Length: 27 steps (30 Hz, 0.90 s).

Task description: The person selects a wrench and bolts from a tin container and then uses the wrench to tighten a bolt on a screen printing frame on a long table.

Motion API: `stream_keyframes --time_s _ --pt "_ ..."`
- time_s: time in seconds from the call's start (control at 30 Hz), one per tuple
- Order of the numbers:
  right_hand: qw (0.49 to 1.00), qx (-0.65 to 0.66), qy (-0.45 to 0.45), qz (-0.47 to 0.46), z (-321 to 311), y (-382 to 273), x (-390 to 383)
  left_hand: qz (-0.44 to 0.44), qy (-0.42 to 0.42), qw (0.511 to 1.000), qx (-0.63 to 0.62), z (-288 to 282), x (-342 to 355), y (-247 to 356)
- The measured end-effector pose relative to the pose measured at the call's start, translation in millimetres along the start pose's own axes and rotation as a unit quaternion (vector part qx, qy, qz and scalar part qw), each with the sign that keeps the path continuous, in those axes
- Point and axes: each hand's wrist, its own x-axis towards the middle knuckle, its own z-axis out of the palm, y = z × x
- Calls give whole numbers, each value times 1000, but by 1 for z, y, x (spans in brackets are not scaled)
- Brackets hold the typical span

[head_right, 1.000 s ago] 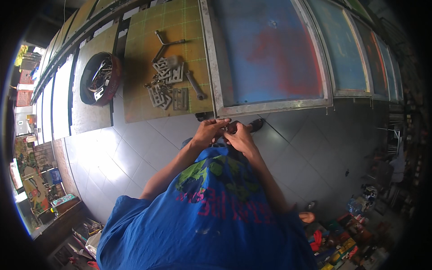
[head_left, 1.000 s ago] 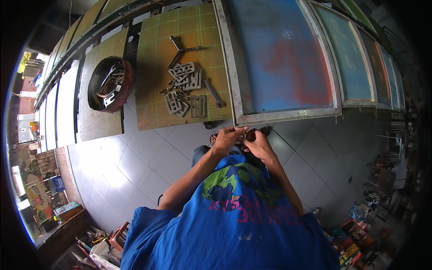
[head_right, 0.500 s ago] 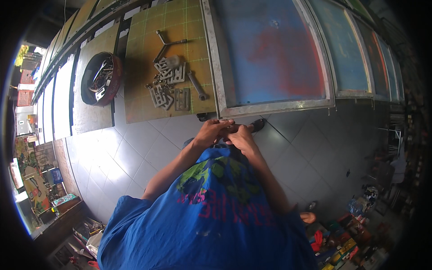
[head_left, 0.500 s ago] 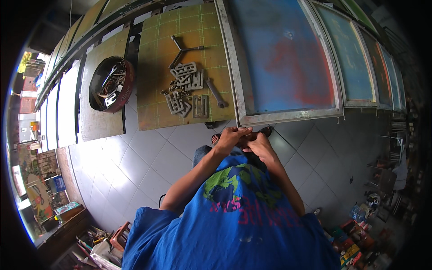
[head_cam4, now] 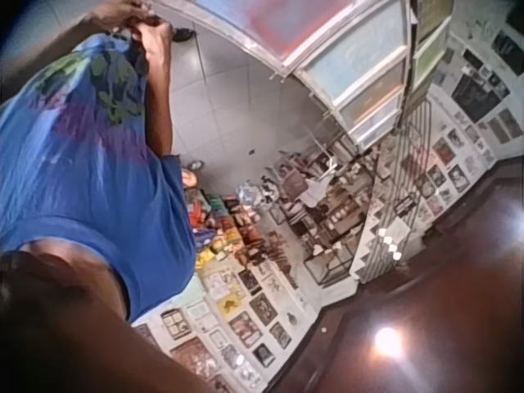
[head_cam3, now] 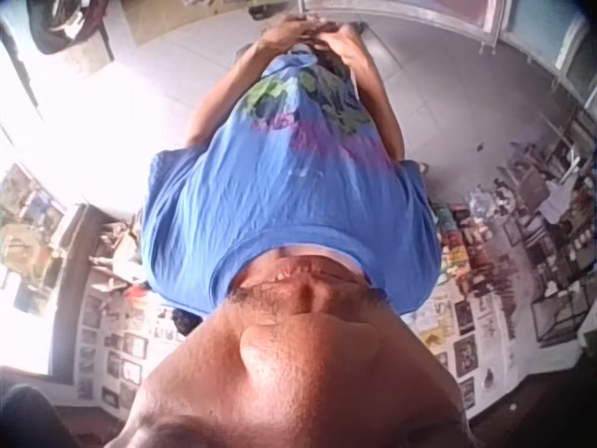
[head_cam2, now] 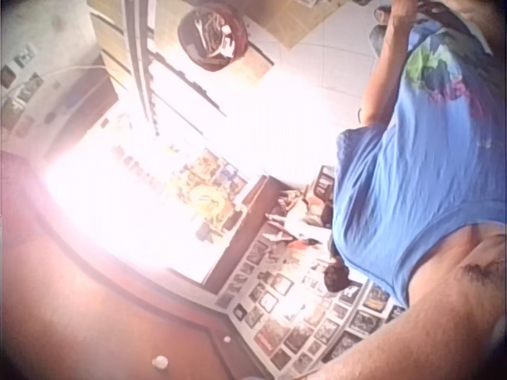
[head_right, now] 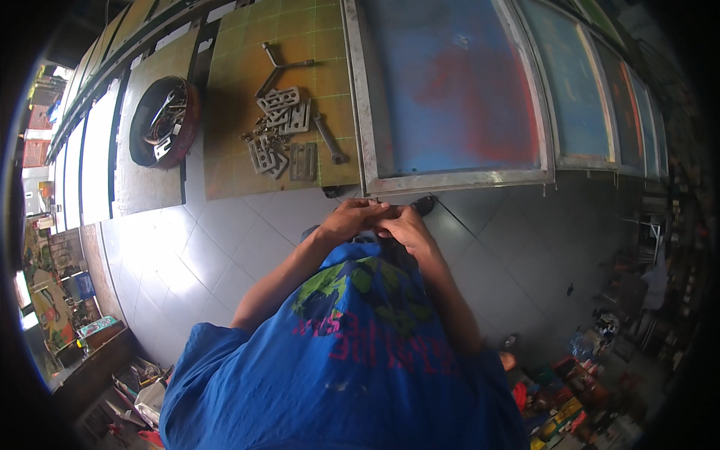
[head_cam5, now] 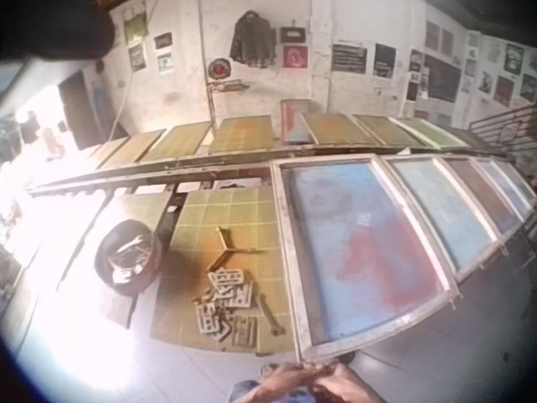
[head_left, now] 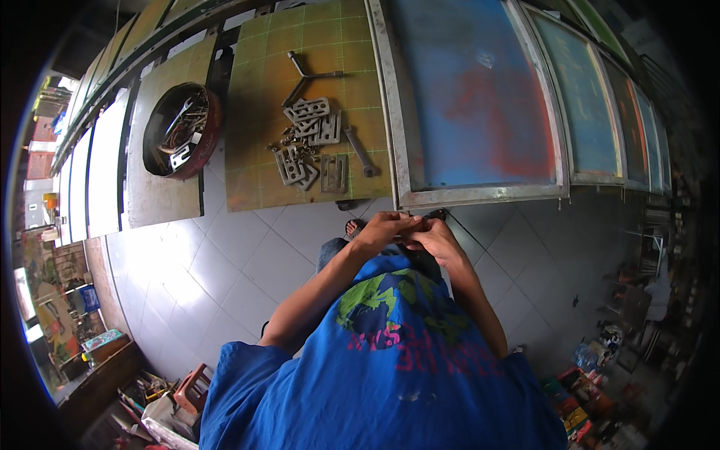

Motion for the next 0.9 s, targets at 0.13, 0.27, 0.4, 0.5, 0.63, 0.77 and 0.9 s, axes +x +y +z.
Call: stream_keyframes --time_s 0.13,0.27,0.4,0.5,0.63,0.77,0.9 --pt "999 -42 30 10 13 -24 -15 -12 -11 998 65 2 -2 3" --pt "992 -118 20 26 10 -11 -9 11 -55 996 68 1 -9 2" --pt "978 -208 -3 7 8 -5 -24 37 10 958 285 -10 -32 7" --pt "967 -249 11 -44 -4 2 -27 100 66 904 411 -27 -74 34" --pt "957 -269 23 -107 -2 -13 -27 203 288 797 490 -59 -100 90" --pt "942 -315 10 -117 18 -34 -21 227 390 673 586 -86 -89 133" --pt "932 -344 9 -113 30 -51 -30 338 459 530 628 -93 -66 139"
